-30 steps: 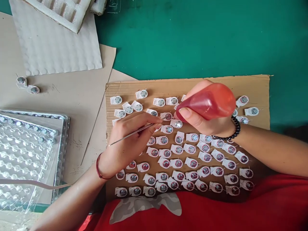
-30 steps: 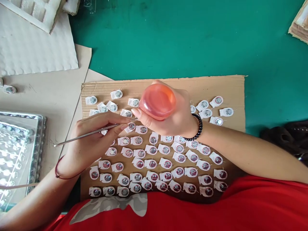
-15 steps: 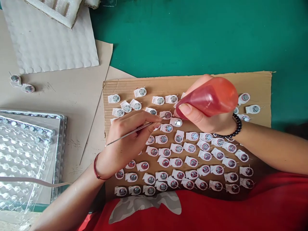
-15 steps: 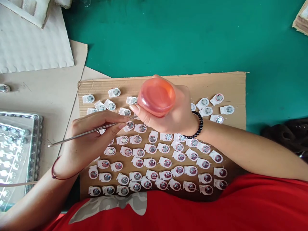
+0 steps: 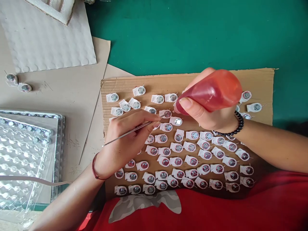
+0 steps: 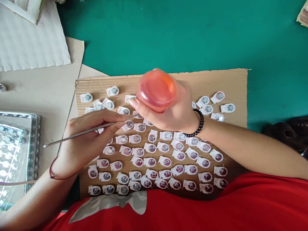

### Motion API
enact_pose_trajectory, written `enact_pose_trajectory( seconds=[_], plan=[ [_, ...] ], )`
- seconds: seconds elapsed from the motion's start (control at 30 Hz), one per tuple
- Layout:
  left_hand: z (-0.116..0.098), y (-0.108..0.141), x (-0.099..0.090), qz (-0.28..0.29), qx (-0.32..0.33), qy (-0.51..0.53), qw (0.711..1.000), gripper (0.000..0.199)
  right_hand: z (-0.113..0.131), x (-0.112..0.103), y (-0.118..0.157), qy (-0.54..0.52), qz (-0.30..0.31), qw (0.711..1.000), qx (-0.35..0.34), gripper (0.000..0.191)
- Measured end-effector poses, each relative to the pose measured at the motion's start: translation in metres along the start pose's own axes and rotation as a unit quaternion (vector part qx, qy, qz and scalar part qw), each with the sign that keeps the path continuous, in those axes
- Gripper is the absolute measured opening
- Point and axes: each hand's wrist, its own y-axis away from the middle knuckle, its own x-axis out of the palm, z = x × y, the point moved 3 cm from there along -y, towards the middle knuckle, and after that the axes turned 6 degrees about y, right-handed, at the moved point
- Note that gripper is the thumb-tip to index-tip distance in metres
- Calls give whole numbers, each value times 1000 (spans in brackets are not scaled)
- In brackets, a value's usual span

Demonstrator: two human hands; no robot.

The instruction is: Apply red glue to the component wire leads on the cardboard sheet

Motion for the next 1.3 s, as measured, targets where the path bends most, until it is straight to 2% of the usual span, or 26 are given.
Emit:
enact_pose_trajectory(
  seconds=[0.37, 0.53, 0.6, 0.67, 0.77, 0.83, 0.93, 1.03, 1.2, 1.3],
  plan=[
    [1, 0, 0, -6, 34, -2, 999, 12, 0, 0, 0, -19, 8, 1000, 0, 25],
    [2, 0, 0, -4, 32, -2, 999, 13, 4, -1, -1, 10, -26, 999, -30, 19],
    [1, 0, 0, -3, 36, 4, 999, 14, 3, -2, -2, -25, -31, 999, 18, 19],
    [-1, 0, 0, -4, 38, 9, 999, 14, 3, -3, -5, -112, -45, 991, 55, 18],
    [-2, 3, -3, -13, 29, -2, 999, 12, 7, -4, -12, -237, -58, 968, 50, 11],
    [-2, 5, -7, -29, 20, -15, 999, 10, 10, -8, -18, -261, -82, 961, 44, 14],
    [-4, 10, -18, -64, 20, -21, 998, 8, 17, -16, -27, -260, -130, 956, 37, 28],
    [-11, 14, -32, -116, 13, -37, 992, 9, 23, -26, -36, -259, -153, 953, 37, 31],
    [-14, 25, -59, -199, -83, -84, 973, 22, 22, -55, -49, -258, -170, 948, 73, 51],
    [-9, 40, -69, -218, -123, -28, 968, 25, 21, -77, -59, -260, -146, 951, 86, 54]
  ],
)
